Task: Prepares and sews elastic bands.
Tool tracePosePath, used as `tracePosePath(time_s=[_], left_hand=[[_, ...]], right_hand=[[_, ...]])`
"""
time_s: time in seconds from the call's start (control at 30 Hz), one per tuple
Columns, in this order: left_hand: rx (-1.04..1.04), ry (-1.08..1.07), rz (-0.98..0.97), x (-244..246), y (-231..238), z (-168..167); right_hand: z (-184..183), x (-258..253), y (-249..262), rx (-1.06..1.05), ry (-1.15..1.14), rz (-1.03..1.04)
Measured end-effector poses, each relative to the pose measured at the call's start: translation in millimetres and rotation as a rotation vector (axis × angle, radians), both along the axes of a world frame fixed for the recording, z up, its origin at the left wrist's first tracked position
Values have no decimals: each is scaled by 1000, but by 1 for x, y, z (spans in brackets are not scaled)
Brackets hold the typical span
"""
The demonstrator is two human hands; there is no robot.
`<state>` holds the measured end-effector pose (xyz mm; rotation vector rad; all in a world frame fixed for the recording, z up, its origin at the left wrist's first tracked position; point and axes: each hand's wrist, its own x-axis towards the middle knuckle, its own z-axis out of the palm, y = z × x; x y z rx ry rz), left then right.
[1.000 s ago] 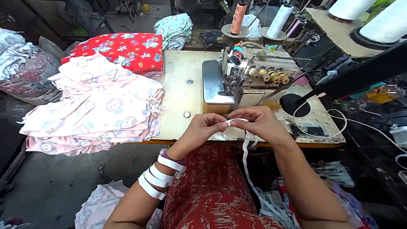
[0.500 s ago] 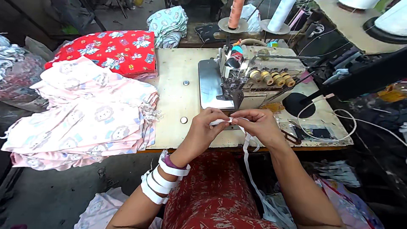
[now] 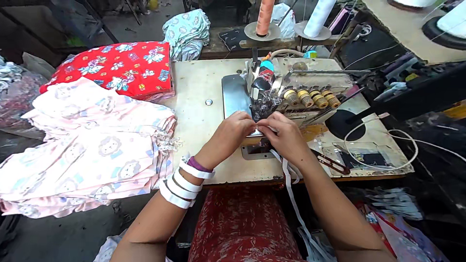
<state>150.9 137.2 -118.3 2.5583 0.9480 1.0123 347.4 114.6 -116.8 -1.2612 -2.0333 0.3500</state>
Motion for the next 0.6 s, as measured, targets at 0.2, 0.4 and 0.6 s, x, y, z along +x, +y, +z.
tracePosePath(time_s=[0.2,0.4,0.6], left_hand=[[-17,-18,4,0,-3,-3],[-18,-6,6,0,-2,-1],[-68,-98,26,2,4,-4]], right_hand=[[-13,15,-4,13,90,11],[-18,20,-3,94,45,70],[-29,22,6,255,47,88]])
